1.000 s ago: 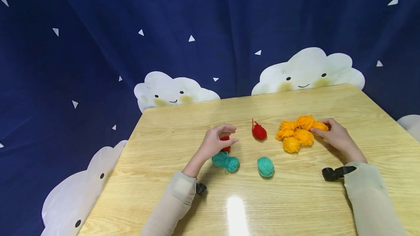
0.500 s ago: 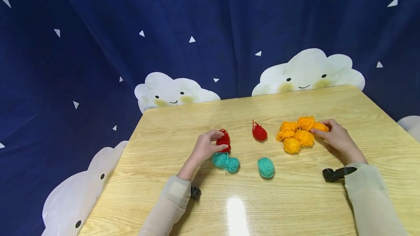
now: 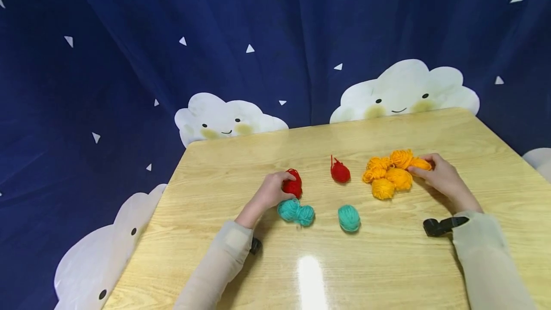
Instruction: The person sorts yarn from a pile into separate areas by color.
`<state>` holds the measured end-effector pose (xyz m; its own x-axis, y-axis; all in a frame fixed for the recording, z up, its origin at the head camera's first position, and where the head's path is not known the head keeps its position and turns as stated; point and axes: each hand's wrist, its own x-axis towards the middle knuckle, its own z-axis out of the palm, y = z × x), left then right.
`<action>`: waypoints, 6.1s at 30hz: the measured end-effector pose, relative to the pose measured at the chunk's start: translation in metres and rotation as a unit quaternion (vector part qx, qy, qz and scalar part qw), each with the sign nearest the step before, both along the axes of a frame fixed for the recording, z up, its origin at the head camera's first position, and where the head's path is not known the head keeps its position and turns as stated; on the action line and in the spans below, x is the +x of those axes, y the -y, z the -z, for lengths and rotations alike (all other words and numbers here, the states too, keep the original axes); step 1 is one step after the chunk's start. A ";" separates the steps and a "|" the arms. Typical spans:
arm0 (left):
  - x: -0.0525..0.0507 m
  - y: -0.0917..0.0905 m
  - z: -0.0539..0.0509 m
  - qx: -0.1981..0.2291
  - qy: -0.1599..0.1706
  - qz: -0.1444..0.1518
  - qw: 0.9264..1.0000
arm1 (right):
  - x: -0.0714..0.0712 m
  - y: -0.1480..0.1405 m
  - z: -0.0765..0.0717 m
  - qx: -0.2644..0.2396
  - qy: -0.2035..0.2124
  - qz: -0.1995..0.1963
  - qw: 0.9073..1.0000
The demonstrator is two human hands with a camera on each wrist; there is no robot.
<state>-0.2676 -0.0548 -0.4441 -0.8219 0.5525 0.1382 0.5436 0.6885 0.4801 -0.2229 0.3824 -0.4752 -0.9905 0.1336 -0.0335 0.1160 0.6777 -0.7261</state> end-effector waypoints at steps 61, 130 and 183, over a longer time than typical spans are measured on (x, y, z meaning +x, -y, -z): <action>-0.017 0.105 0.007 0.455 0.153 -0.232 0.846 | -0.005 -0.001 0.001 -0.034 0.008 0.001 0.999; -0.011 0.197 0.014 0.139 0.029 -0.234 0.962 | -0.019 0.097 -0.053 0.049 -0.154 -0.141 0.977; -0.007 0.197 0.015 0.158 0.065 -0.246 0.954 | -0.033 0.144 -0.024 0.040 -0.120 -0.207 0.970</action>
<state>-0.2746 -0.2520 -0.4596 -0.9926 0.0440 0.1128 0.1139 0.6549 0.7471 -0.2562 0.2387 -0.4507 -0.9376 -0.2850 0.1992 -0.3446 0.6854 -0.6415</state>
